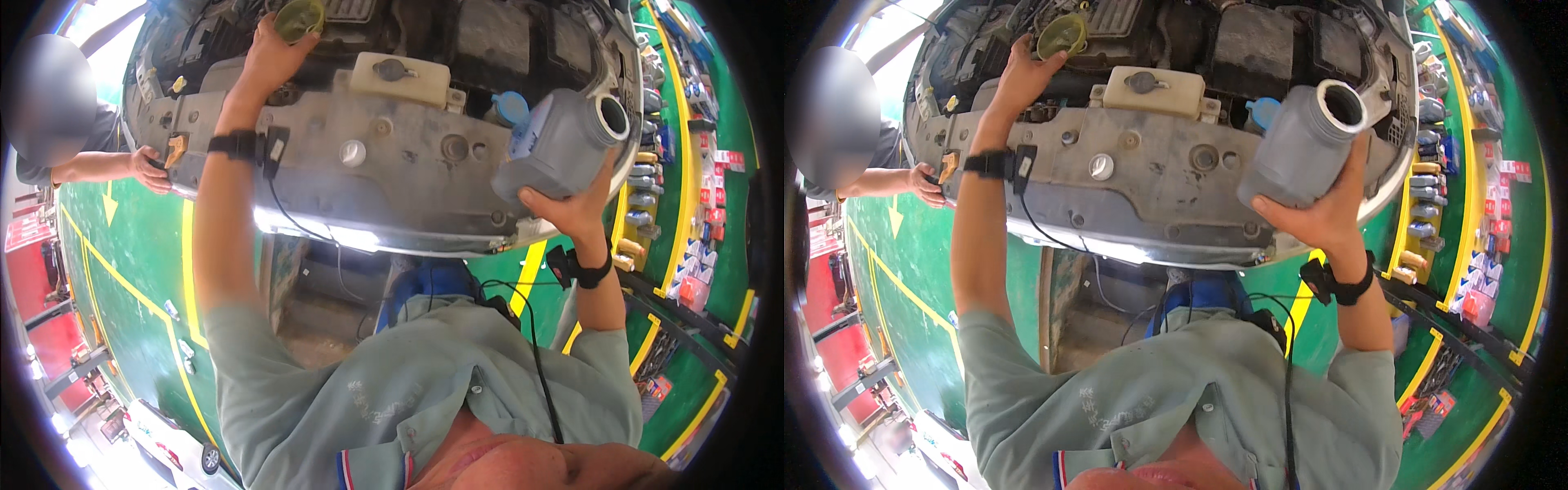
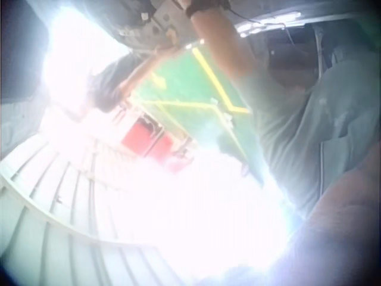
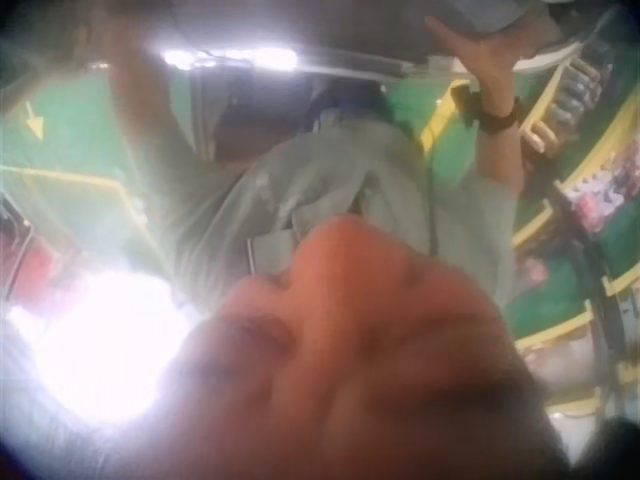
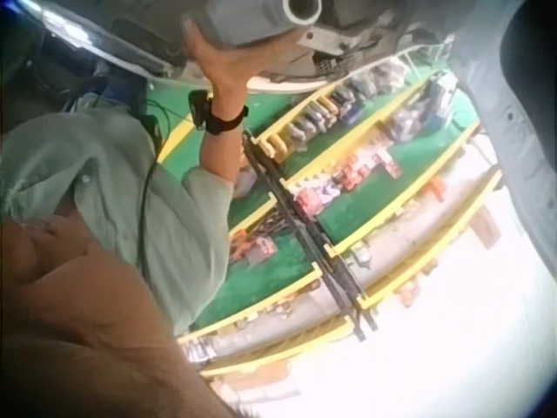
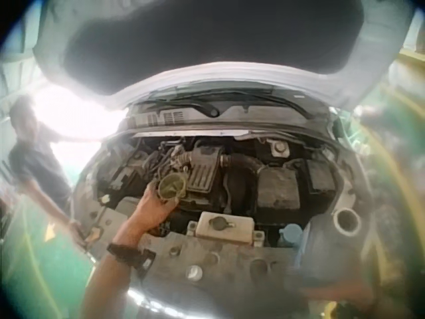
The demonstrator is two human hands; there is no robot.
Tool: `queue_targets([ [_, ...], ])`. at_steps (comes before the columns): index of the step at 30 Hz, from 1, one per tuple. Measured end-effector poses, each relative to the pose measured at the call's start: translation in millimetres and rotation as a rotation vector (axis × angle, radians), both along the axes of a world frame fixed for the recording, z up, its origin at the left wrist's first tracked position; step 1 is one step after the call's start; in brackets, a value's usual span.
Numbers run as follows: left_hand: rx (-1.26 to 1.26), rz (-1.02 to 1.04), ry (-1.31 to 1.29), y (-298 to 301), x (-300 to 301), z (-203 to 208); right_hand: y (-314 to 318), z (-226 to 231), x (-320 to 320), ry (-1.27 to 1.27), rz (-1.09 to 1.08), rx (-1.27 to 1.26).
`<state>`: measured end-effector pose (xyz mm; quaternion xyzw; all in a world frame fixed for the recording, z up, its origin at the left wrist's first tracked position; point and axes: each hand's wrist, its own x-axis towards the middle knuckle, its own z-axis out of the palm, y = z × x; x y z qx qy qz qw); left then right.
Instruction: The person opens a bottle of engine oil and pours it into the car's engine using a funnel. They repeat this process with a second bottle, then close the first bottle and place it on the car's front grille.
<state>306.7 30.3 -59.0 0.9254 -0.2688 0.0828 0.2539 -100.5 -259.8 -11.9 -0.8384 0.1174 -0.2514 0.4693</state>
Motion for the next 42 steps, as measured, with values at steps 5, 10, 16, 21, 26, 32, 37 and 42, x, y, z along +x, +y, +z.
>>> queue_targets([
  [5,-0.267,-0.075,0.225,40.3,-162.1,24.9,19.0,-6.3,-8.5,-0.024,-0.006,-0.004],
  [10,-0.54,0.039,0.306,91.5,-309.2,3.6,44.7,-32.7,-10.6,-0.103,-0.172,-0.027],
  [16,-0.601,0.436,0.436,143.6,-404.5,-32.3,84.9,-47.7,-2.5,-0.182,-0.29,-0.095],
  [21,-0.507,0.454,0.364,159.2,-426.2,-46.5,100.0,-33.2,0.3,-0.14,-0.316,-0.16],
  [26,-0.506,0.428,0.37,152.2,-439.4,-51.1,102.4,-39.1,-6.7,-0.18,-0.312,-0.177],
  [32,-0.469,0.417,0.369,152.2,-448.3,-53.6,92.2,-38.0,-17.0,-0.11,-0.259,-0.19],
  [37,-0.451,0.453,0.369,161.1,-451.7,-51.9,92.2,-39.1,-19.6,-0.072,-0.289,-0.21],
  [42,-0.478,0.476,0.375,163.3,-458.7,-49.3,103.5,-35.5,-18.7,-0.011,-0.372,-0.292],
])
